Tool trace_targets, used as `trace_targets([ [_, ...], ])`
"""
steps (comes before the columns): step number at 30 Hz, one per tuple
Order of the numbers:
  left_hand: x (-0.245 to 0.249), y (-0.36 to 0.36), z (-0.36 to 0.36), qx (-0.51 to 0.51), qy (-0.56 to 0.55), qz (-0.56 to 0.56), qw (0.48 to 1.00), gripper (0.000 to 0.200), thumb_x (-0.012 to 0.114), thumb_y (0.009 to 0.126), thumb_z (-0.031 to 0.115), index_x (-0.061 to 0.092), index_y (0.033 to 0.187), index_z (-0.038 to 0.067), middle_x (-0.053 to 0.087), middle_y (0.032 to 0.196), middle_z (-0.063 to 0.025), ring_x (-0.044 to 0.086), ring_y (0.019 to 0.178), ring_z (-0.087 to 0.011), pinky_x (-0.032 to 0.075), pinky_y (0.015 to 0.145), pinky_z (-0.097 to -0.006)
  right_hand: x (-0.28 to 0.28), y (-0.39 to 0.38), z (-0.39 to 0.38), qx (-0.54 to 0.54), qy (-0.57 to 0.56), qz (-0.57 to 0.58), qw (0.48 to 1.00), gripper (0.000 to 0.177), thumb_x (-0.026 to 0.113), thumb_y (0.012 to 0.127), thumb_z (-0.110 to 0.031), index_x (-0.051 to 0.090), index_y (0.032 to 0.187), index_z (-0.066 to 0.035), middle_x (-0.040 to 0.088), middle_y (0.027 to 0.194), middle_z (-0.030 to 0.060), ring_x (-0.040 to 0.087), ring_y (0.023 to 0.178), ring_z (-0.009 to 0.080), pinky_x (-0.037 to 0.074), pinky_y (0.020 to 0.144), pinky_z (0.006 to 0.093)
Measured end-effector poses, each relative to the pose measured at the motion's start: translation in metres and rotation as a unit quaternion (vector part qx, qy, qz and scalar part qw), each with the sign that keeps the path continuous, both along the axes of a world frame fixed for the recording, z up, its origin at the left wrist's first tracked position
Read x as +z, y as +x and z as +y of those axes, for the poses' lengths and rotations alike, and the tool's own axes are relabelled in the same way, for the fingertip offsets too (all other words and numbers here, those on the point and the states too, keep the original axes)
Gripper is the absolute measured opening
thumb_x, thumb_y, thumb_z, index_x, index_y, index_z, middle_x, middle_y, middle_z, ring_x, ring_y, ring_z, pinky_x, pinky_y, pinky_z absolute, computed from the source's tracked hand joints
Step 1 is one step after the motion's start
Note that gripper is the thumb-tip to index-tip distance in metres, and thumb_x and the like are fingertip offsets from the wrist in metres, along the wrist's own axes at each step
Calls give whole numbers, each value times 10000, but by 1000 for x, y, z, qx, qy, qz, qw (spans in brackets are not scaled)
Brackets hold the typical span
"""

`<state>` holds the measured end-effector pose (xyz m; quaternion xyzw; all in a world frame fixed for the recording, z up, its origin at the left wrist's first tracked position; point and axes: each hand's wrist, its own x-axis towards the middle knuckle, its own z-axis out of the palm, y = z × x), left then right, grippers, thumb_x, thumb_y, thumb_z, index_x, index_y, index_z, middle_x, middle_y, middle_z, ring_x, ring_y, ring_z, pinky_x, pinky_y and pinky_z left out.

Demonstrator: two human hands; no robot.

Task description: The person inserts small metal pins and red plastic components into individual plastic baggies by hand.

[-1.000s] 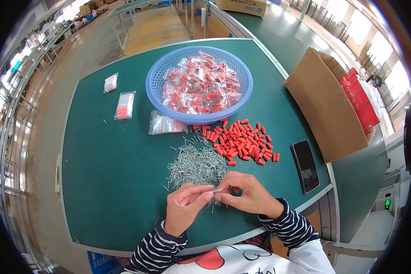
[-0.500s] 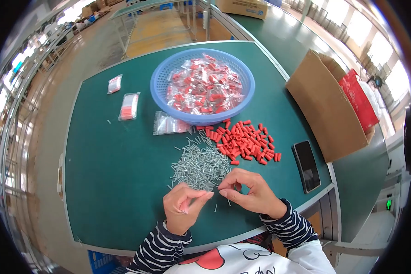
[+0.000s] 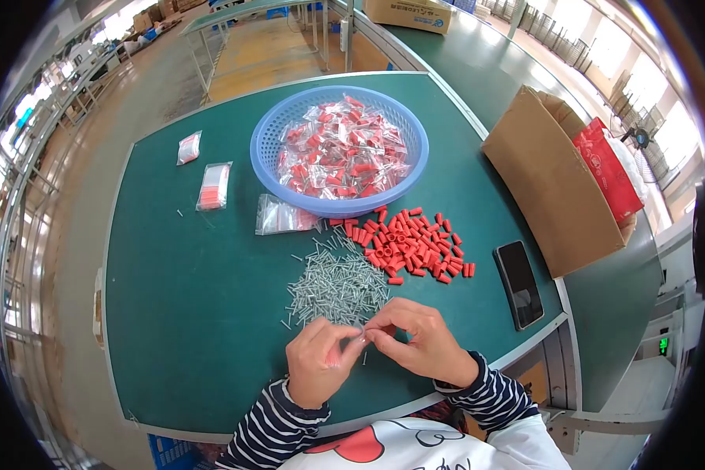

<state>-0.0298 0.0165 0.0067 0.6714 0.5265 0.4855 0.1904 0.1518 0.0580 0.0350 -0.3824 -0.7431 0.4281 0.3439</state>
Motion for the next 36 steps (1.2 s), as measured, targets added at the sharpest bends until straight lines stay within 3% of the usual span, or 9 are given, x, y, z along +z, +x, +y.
trace_targets([
  [3,11,1,1,-15,-41,-23,999,176,787,716,45,698,866,66,570,679,-71,567,564,-231,448,501,-325,-2,0,4,-3,136,-68,988,134,738,765,-22,713,896,-35,668,830,81,644,778,233,489,667,324],
  [9,0,-6,1,-2,-36,0,999,157,756,708,28,703,850,67,589,693,-76,587,577,-242,474,519,-336,-9,-7,2,6,188,-76,979,163,739,742,-26,701,899,-47,667,861,77,640,783,248,479,682,352],
  [15,-1,-5,3,42,-7,34,999,101,750,715,0,685,785,33,599,667,-81,558,540,-208,430,488,-312,-9,-11,-9,2,191,-95,977,220,737,721,-7,655,919,-57,662,852,76,627,759,251,472,665,356],
  [23,3,-4,-1,-5,-94,-62,994,82,728,729,-27,673,780,7,608,694,-76,560,591,-170,429,538,-284,-5,-3,-13,23,267,-88,960,290,729,703,43,634,963,-42,646,867,95,614,738,265,470,620,355],
  [27,0,0,-5,-12,-99,-62,993,86,731,735,-30,678,794,5,606,701,-74,549,593,-154,420,534,-280,-8,-2,-22,-33,195,-63,978,251,721,739,28,633,967,-24,647,888,105,620,737,272,495,635,348],
  [30,-1,3,-7,-31,-75,-51,995,112,752,732,15,666,797,45,588,684,-80,565,562,-227,445,506,-327,-3,-5,-26,-53,141,-36,988,244,714,755,27,630,979,-19,651,871,115,624,717,280,507,656,357],
  [33,2,7,-8,-50,-66,-43,996,119,755,725,6,662,789,43,576,676,-80,555,552,-228,438,496,-327,-11,-3,-26,-49,159,-23,986,228,723,777,-26,634,988,-32,661,881,97,628,766,291,507,676,373],
  [36,2,8,-9,-61,-77,-50,994,113,749,717,-29,680,797,10,556,672,-60,510,571,-149,392,513,-282,-12,2,-28,-50,143,-36,988,237,722,760,-16,637,980,-43,651,921,93,625,803,282,497,698,380],
])
